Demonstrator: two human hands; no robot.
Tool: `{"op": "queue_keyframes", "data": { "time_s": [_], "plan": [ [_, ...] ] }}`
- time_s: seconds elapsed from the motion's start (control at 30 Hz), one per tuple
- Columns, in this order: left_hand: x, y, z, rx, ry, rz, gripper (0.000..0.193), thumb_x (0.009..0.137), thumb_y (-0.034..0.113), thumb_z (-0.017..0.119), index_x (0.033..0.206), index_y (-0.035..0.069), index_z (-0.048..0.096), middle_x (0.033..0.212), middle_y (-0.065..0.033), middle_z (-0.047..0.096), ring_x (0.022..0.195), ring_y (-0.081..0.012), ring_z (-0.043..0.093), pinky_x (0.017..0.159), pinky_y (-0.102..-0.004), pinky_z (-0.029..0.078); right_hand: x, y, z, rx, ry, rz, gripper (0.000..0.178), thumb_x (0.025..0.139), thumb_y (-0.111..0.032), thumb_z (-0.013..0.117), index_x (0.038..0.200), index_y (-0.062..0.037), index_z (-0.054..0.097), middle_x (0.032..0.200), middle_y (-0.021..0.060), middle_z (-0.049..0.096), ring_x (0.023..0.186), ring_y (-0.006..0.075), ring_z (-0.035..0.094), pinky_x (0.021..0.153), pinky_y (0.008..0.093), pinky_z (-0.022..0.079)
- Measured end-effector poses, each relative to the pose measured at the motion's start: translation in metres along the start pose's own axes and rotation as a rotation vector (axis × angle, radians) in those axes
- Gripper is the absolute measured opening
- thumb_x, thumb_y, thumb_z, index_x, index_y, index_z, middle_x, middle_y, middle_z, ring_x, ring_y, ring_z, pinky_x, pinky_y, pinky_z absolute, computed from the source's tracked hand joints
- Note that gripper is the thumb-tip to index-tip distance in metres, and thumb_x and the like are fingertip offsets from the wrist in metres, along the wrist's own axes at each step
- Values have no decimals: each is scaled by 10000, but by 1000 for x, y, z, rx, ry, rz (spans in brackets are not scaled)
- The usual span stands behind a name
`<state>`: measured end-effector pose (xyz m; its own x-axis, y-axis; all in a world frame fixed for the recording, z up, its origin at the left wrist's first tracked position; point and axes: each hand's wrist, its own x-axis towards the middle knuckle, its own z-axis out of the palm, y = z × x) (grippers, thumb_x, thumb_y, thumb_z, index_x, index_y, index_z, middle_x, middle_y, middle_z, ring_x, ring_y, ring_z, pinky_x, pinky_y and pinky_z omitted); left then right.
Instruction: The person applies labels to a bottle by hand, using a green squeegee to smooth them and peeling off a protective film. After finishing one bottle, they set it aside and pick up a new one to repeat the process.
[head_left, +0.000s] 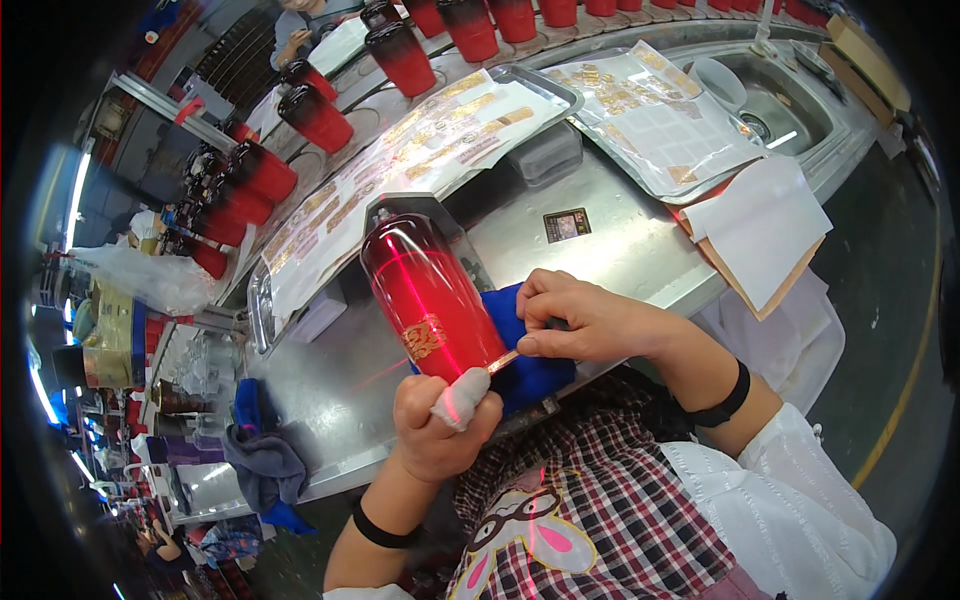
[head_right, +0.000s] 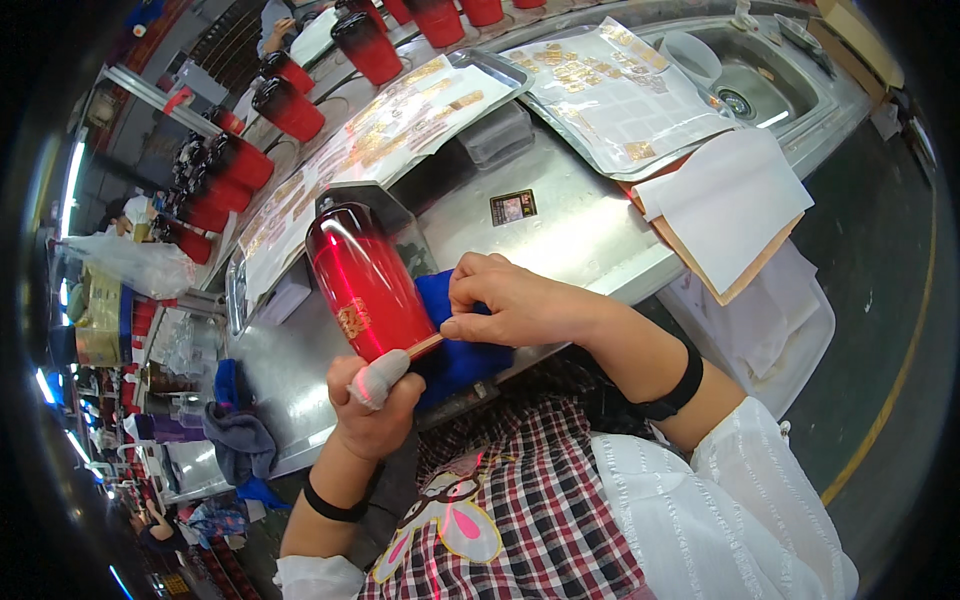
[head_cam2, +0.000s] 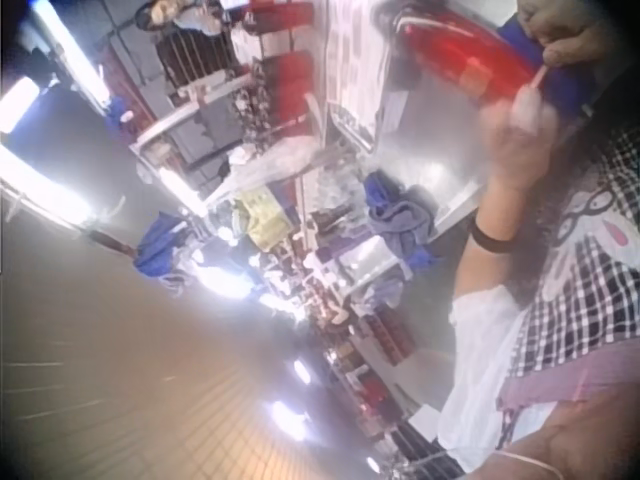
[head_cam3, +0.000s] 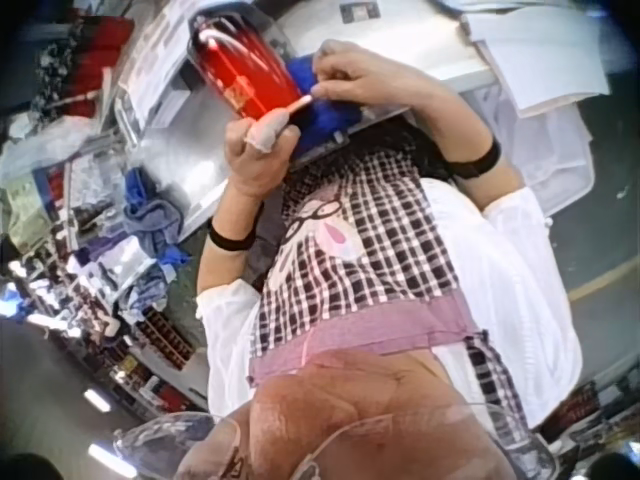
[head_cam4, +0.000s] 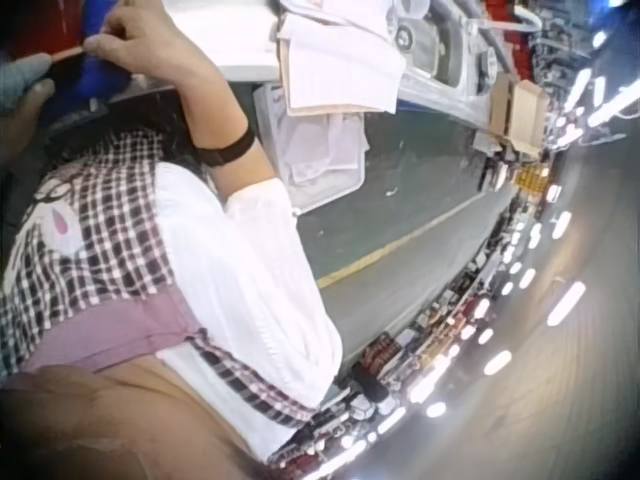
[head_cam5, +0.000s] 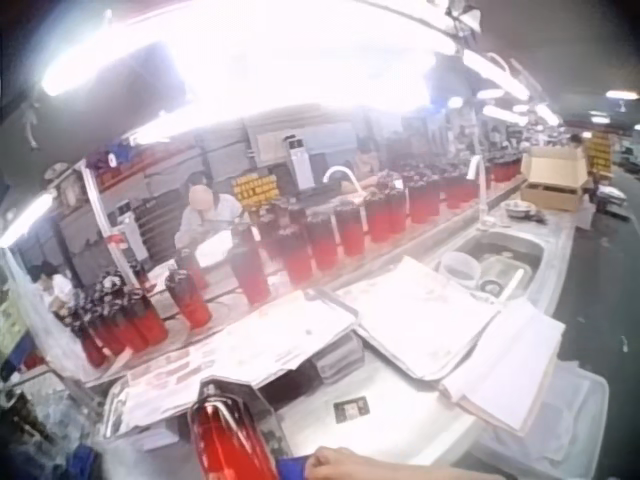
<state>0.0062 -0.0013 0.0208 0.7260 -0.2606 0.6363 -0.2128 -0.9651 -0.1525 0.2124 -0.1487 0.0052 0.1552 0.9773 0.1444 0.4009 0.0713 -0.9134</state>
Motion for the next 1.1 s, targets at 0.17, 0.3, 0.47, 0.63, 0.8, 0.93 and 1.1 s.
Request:
{"op": "queue_keyframes", "data": {
  "time_s": [0.17, 0.3, 0.47, 0.63, 0.8, 0.93, 1.1],
  "plan": [
    [15, -3, 1, 25, -106, 102, 212, 582, 119, 686, 780, 188, 655, 1113, -1, 581, 924, -221, 478, 644, -331, 441, -1, 1, -1, 2, 2, 8, 318, 879, -354, 671, 828, -46, 611, 989, 103, 521, 1008, 286, 497, 901, 373, 408],
    [-2, -3, 4, -39, 45, 5, 239, 554, 115, 707, 775, 193, 655, 1127, 1, 582, 916, -214, 476, 647, -330, 448, 1, -1, 1, 8, 17, 1, 312, 876, -348, 673, 823, -47, 610, 999, 103, 524, 1011, 287, 495, 907, 371, 405],
    [3, -2, 0, -36, 64, 14, 224, 565, 115, 709, 768, 195, 657, 1086, 7, 604, 900, -201, 473, 648, -326, 449, 4, -2, 4, -15, 15, -22, 304, 874, -339, 678, 818, -48, 610, 1008, 104, 528, 1018, 289, 490, 914, 374, 402],
    [21, -3, 3, 90, -88, 156, 177, 602, 135, 680, 760, 209, 653, 1065, 31, 608, 887, -183, 473, 632, -309, 436, 1, 2, 3, 2, 28, -15, 286, 869, -318, 684, 811, -48, 610, 1012, 105, 530, 1030, 293, 487, 918, 381, 401],
    [-1, -3, 3, 24, -11, 72, 186, 601, 133, 685, 764, 218, 653, 1077, 30, 606, 906, -195, 469, 654, -308, 431, 3, -3, 6, -6, 37, -23, 292, 868, -321, 683, 795, -48, 609, 1017, 106, 528, 1040, 296, 482, 927, 381, 397],
    [-8, 0, 3, 3, 31, -22, 209, 600, 133, 685, 785, 226, 653, 1091, 34, 605, 919, -205, 466, 673, -310, 430, 4, -5, 8, -22, 39, -17, 290, 866, -319, 684, 793, -48, 607, 1024, 109, 524, 1055, 305, 474, 936, 387, 392],
    [22, -1, -5, 49, -158, 98, 210, 610, 130, 680, 796, 224, 654, 1101, 40, 606, 911, -201, 465, 671, -314, 430, 2, 2, 10, -30, 59, -28, 261, 853, -263, 710, 774, -50, 580, 1024, 90, 511, 1027, 266, 472, 919, 365, 387]
  ]
}}
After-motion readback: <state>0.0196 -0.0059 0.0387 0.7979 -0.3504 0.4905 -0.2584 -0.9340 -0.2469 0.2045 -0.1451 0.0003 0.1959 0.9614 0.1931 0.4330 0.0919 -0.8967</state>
